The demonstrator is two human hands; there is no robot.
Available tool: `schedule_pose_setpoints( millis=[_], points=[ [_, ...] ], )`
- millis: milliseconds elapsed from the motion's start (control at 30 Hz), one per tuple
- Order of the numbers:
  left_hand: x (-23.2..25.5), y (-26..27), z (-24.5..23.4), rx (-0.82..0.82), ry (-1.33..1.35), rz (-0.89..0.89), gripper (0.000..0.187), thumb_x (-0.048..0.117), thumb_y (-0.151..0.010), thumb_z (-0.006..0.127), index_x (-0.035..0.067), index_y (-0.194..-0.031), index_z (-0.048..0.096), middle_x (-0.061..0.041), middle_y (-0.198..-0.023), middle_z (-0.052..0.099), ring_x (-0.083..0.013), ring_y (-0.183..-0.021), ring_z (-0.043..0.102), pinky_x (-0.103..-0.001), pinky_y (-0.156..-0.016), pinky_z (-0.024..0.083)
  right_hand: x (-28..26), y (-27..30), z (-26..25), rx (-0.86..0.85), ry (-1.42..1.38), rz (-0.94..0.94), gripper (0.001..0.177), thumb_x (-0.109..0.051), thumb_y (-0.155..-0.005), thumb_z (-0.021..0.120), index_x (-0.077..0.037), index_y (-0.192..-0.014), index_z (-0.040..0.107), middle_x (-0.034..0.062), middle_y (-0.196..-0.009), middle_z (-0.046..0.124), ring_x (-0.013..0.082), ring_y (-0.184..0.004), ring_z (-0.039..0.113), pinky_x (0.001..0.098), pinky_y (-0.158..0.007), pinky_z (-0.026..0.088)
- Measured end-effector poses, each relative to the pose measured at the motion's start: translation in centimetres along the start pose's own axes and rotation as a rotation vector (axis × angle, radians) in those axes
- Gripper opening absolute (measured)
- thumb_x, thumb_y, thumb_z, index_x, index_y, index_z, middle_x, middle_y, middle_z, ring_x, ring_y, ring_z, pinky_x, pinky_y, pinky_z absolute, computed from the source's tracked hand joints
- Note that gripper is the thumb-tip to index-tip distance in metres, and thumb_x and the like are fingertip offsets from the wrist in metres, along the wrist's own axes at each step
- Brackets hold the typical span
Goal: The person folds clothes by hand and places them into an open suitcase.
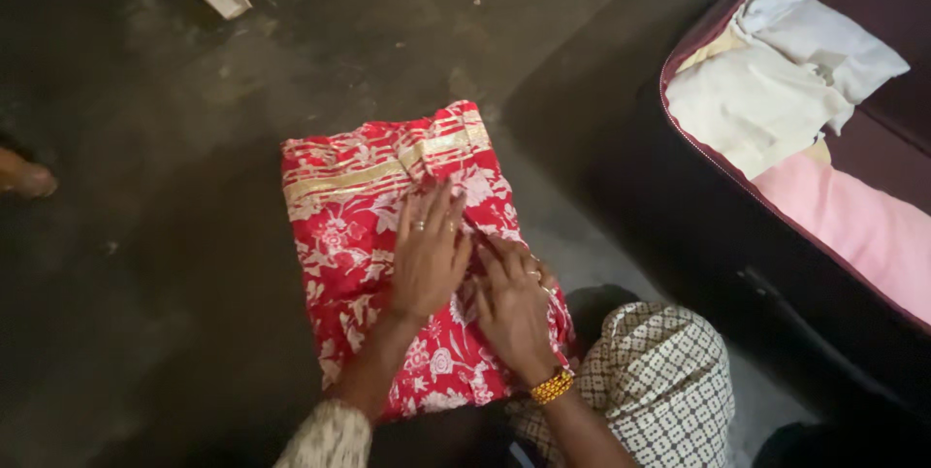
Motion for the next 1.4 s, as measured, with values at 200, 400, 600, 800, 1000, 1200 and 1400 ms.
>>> schedule_pose_setpoints(
  millis=[200, 400, 600, 800, 1000, 1200, 1400],
  points=[
    [0.9, 10.2, -5.3, -0.059, 0.139, -0.222, 0.056, 0.038, -0.102, 0.051, 0.003, -0.146, 0.049, -0.017, -0.16, 0.042, -0.029, -0.151, 0.034, -0.049, -0.127, 0.017, 1.7, 1.0, 2.2, -0.107, 0.066, -0.103, 0.045, -0.026, -0.091, 0.063, -0.002, -0.129, 0.063, 0.0198, -0.139, 0.058, 0.0356, -0.129, 0.054, 0.0546, -0.108, 0.033],
    [-0.3, 12.1, -5.1, -0.314, 0.161, -0.241, 0.07, 0.048, -0.097, 0.054, 0.005, -0.151, 0.043, -0.017, -0.156, 0.041, -0.032, -0.145, 0.033, -0.054, -0.12, 0.016, 2.3, 2.6, 2.8, -0.164, 0.036, -0.156, 0.039, -0.029, -0.099, 0.057, -0.008, -0.131, 0.065, 0.0211, -0.138, 0.06, 0.0347, -0.125, 0.058, 0.0527, -0.111, 0.036],
    [3.3, 14.3, -3.9, -0.194, -0.024, -0.153, 0.06, 0.039, -0.1, 0.052, 0.009, -0.152, 0.045, -0.012, -0.16, 0.041, -0.0284, -0.152, 0.033, -0.054, -0.124, 0.017, 0.4, 6.0, 3.1, -0.262, 0.108, -0.274, 0.049, -0.03, -0.097, 0.057, -0.009, -0.141, 0.056, 0.0163, -0.14, 0.059, 0.0318, -0.137, 0.05, 0.0559, -0.116, 0.031],
    [2.7, 16.4, -4.4, -0.132, 0.03, -0.202, 0.066, 0.044, -0.098, 0.051, 0.011, -0.154, 0.043, -0.013, -0.161, 0.038, -0.0278, -0.149, 0.032, -0.052, -0.121, 0.018, 1.2, 6.3, 3.2, -0.273, 0.291, -0.174, 0.057, -0.038, -0.098, 0.055, -0.013, -0.149, 0.049, 0.0194, -0.152, 0.046, 0.0363, -0.144, 0.037, 0.0567, -0.116, 0.024],
    [0.5, 18.5, -5.0, -0.035, -0.096, -0.392, 0.062, 0.043, -0.098, 0.05, 0.005, -0.147, 0.05, -0.012, -0.161, 0.039, -0.0276, -0.148, 0.036, -0.052, -0.123, 0.017, 0.2, 6.5, 2.0, -0.281, 0.247, -0.119, 0.057, -0.042, -0.103, 0.047, -0.017, -0.153, 0.045, 0.0181, -0.157, 0.043, 0.0347, -0.15, 0.034, 0.0563, -0.122, 0.019],
    [1.7, 18.3, -4.2, 0.069, 0.035, -0.163, 0.054, 0.035, -0.103, 0.05, 0.005, -0.148, 0.053, -0.014, -0.165, 0.041, -0.0301, -0.154, 0.036, -0.051, -0.127, 0.02, -0.8, 7.7, 3.2, -0.402, 0.17, -0.403, 0.064, -0.045, -0.104, 0.044, -0.011, -0.157, 0.039, 0.0188, -0.163, 0.037, 0.0348, -0.15, 0.033, 0.0552, -0.123, 0.018],
    [1.7, 18.4, -4.2, -0.033, -0.052, -0.338, 0.06, 0.043, -0.094, 0.055, 0.013, -0.146, 0.055, -0.011, -0.154, 0.045, -0.0276, -0.146, 0.038, -0.058, -0.12, 0.02, 0.8, 6.9, 3.4, -0.454, 0.315, -0.187, 0.066, -0.054, -0.103, 0.038, -0.017, -0.157, 0.035, 0.0185, -0.165, 0.029, 0.034, -0.153, 0.024, 0.0553, -0.122, 0.011]
  ],
)
Point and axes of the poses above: each hand's wrist, its own y-axis away from the middle knuckle, its own z-axis out of the palm, x = y × z, the point moved 1 cm from there along -y, towards the middle knuckle
